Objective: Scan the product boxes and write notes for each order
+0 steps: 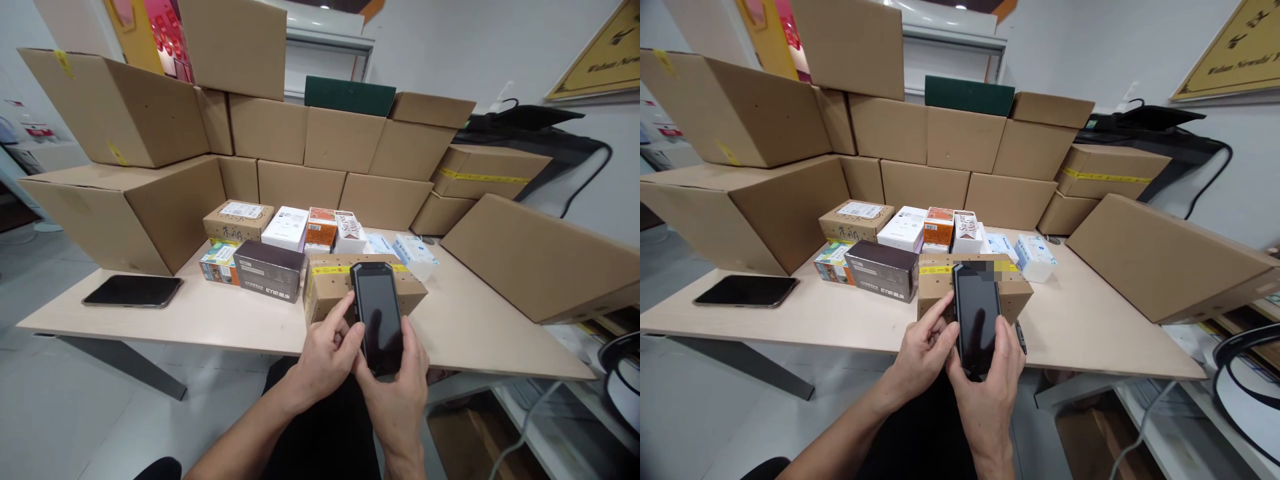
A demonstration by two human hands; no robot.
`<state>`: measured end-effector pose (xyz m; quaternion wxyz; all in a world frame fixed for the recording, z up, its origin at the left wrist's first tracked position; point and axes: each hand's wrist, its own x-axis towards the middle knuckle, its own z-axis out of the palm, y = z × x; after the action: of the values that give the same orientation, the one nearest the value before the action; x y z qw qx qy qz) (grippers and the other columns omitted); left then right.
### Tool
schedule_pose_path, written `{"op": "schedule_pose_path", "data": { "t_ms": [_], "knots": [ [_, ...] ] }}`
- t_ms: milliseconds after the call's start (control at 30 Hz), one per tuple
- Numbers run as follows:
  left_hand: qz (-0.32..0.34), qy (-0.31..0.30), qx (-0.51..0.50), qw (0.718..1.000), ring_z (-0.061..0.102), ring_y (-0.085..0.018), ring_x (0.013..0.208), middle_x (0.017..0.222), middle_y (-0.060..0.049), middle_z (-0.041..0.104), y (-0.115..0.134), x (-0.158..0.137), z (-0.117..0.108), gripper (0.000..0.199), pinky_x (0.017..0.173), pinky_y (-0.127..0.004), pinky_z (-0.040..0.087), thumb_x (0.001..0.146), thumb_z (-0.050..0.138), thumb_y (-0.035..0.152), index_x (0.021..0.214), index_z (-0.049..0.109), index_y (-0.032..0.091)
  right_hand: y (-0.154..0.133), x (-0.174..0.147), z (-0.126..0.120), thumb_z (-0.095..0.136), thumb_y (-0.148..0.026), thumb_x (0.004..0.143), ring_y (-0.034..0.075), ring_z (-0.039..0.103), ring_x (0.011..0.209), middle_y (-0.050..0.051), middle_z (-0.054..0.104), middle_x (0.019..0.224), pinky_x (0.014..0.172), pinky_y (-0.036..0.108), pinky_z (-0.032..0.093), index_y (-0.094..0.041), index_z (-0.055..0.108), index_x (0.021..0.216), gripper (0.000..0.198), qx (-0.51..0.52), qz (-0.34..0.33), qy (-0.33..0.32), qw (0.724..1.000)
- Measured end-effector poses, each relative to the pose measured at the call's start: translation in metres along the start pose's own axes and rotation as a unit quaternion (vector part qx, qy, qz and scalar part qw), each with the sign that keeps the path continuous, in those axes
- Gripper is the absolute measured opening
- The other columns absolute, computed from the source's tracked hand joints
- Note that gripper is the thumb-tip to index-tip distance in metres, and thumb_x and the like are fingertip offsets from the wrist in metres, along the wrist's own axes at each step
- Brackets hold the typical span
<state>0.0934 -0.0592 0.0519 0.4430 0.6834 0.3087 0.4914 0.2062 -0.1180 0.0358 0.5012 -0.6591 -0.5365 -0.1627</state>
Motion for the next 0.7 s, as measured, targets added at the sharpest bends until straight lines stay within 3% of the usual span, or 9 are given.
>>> {"op": "schedule_pose_path", "data": {
  "t_ms": [433, 600, 700],
  "knots": [
    [0.017, -0.006, 0.036, 0.999, 0.044, -0.006, 0.049, 0.063, 0.006, 0.052, 0.002, 0.002, -0.003, 0.053, 0.050, -0.019, 0.037, 0.097, 0.053, 0.031, 0.148, 0.044, 0.017, -0.003, -0.002, 0.000, 0.075, -0.046, 0.078, 0.034, 0.053, 0.127, 0.020, 0.054, 0.139, 0.101, 0.051, 0.048, -0.017, 0.038, 0.150, 0.085, 0.016, 0.049, 0.006, 0.999],
    [0.065, 0.018, 0.068, 0.995, 0.040, -0.005, 0.048, 0.064, 0.007, 0.051, 0.000, 0.000, -0.005, 0.055, 0.048, -0.018, 0.035, 0.097, 0.053, 0.028, 0.149, 0.041, 0.015, 0.004, -0.004, 0.001, 0.074, -0.044, 0.078, 0.033, 0.052, 0.129, 0.020, 0.052, 0.142, 0.104, 0.052, 0.046, -0.016, 0.038, 0.150, 0.085, 0.057, 0.099, 0.008, 0.993],
    [0.109, 0.055, 0.101, 0.987, 0.038, -0.005, 0.047, 0.064, 0.008, 0.049, -0.002, -0.002, -0.008, 0.053, 0.046, -0.018, 0.033, 0.097, 0.053, 0.024, 0.148, 0.042, 0.015, 0.015, 0.001, -0.005, 0.073, -0.047, 0.076, 0.034, 0.053, 0.129, 0.020, 0.051, 0.143, 0.105, 0.054, 0.045, -0.015, 0.037, 0.151, 0.090, 0.069, 0.154, 0.051, 0.984]
  ]
}}
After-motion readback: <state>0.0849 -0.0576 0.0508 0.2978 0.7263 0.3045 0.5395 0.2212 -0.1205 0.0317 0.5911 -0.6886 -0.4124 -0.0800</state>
